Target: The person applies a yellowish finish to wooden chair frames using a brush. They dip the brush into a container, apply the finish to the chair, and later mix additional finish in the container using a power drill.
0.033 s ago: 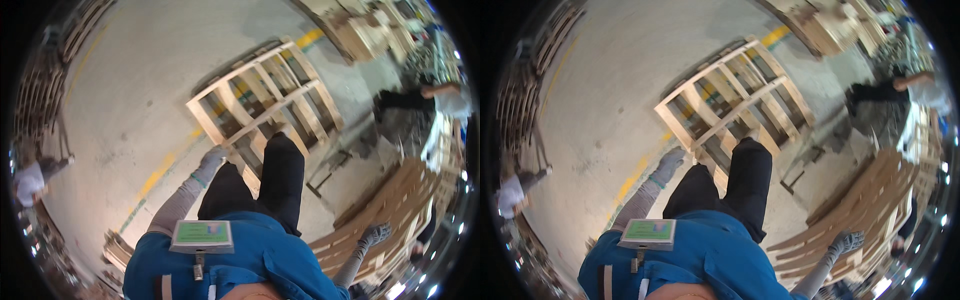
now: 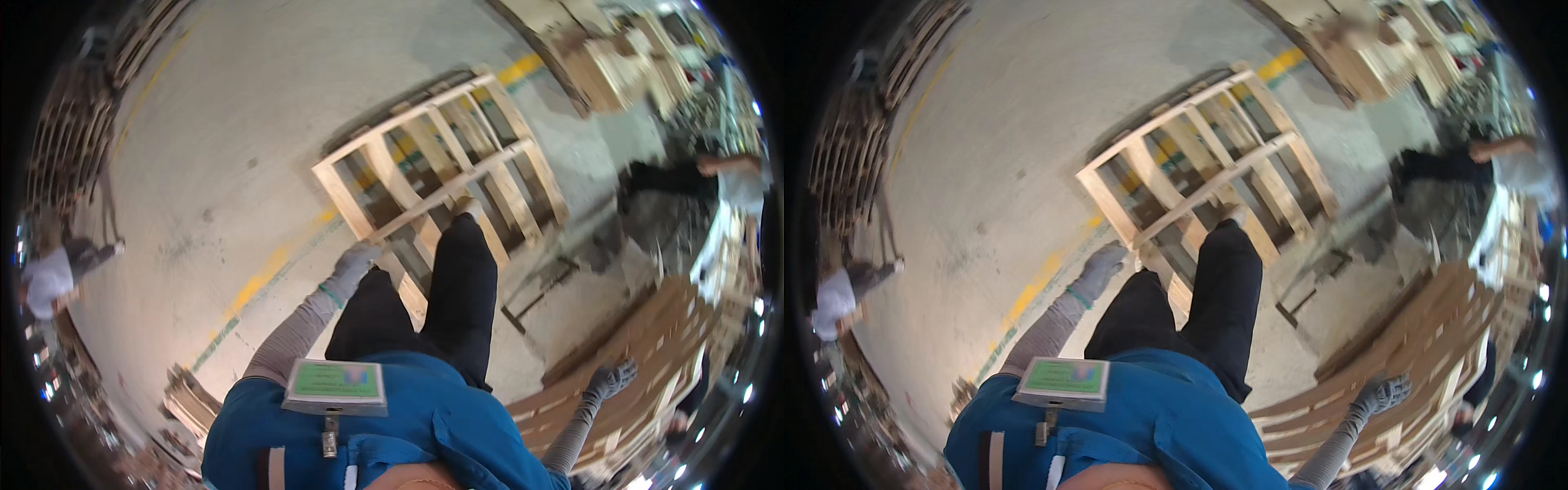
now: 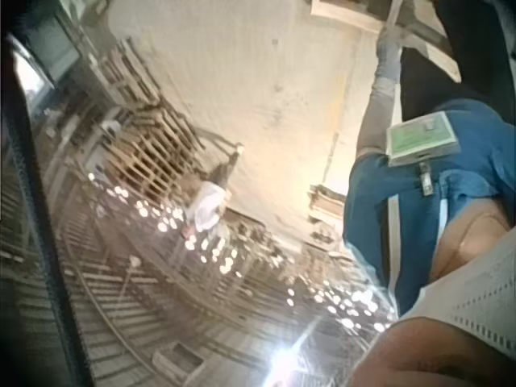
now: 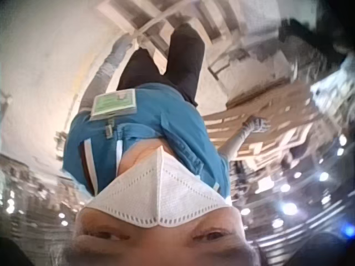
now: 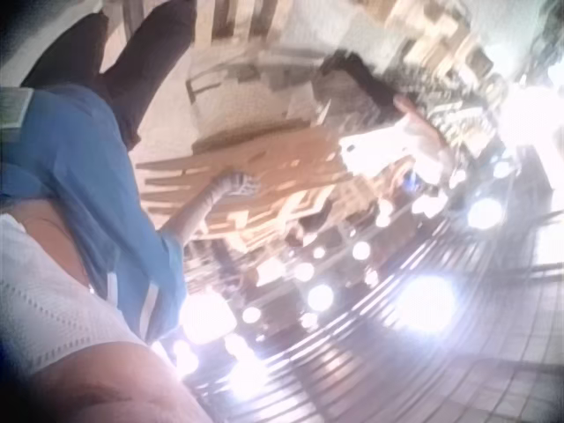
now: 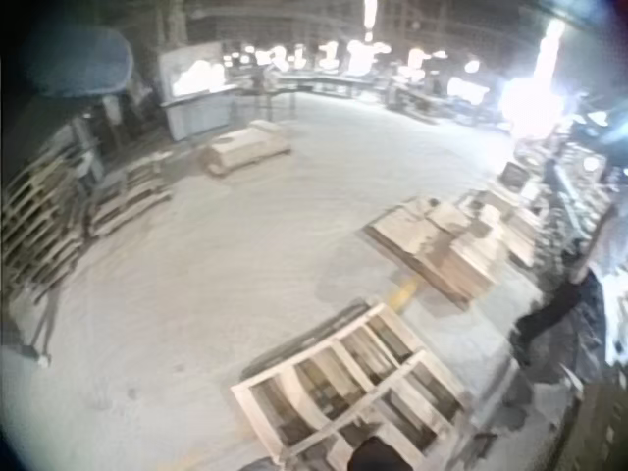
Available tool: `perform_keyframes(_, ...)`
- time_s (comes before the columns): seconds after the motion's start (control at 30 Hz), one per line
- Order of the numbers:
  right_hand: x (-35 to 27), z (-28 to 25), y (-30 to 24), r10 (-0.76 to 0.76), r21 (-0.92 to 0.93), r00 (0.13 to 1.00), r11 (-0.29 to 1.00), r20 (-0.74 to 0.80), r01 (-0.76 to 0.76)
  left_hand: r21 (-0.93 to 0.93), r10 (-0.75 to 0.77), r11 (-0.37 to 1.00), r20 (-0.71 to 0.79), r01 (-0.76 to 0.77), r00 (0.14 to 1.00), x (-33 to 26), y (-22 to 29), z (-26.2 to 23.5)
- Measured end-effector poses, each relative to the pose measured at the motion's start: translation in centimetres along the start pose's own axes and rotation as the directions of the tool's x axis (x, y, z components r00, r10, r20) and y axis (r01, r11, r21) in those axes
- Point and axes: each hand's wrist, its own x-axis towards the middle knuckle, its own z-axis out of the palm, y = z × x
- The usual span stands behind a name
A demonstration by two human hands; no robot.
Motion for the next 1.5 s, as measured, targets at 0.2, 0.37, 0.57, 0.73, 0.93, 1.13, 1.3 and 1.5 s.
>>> perform_keyframes(0.2, 10.6, 3.6, -32.8, -0.716, 0.511, 0.68, 0.648, 0.157, 0.565, 0.402, 0.248, 0.891, -0.04, -0.212, 0.968, 8.5, -3.3, 0.4)
perform_keyframes(0.37, 12.8, 5.1, -57.9, -0.909, 0.655, 0.398, 0.374, 0.121, 0.656, -0.308, -0.305, 0.92, -0.169, 0.244, 0.937, 14.2, -9.0, 3.9)
perform_keyframes(0.57, 11.2, 12.6, -77.2, -0.908, 0.735, 0.372, 0.386, 0.195, 0.557, -0.846, -0.672, 0.457, -0.125, 0.275, 0.73, 20.1, -15.4, 7.6)
perform_keyframes(0.73, 5.9, 16.8, -85.9, -0.922, 0.92, 0.307, 0.315, 0.237, 0.233, -0.4, -0.403, 0.886, -0.413, 0.235, 0.817, 18.0, -25.8, 10.8)
perform_keyframes(0.93, 7.1, 19.8, -85.8, -0.963, 0.977, 0.196, 0.202, 0.185, 0.073, -0.255, -0.215, 0.962, -0.466, 0.103, 0.858, 22.1, -26.4, 11.8)
perform_keyframes(1.13, 6.3, 11.5, -75.4, -0.975, 0.967, 0.155, 0.184, 0.157, 0.175, -0.916, -0.476, 0.153, -0.398, -0.372, 0.784, 25.0, -19.2, 8.8)
perform_keyframes(1.3, 1.8, 0.0, -65.9, -0.965, 0.977, 0.197, 0.193, 0.171, 0.096, 0.14, 0.224, 0.97, -0.835, -0.2, 0.502, 18.5, -19.9, 4.5)
perform_keyframes(1.5, -0.9, -10.0, -47.3, -0.929, 0.958, 0.294, 0.266, 0.224, 0.109, -0.905, -0.229, 0.237, -0.405, -0.353, 0.885, 3.4, -18.0, 2.5)
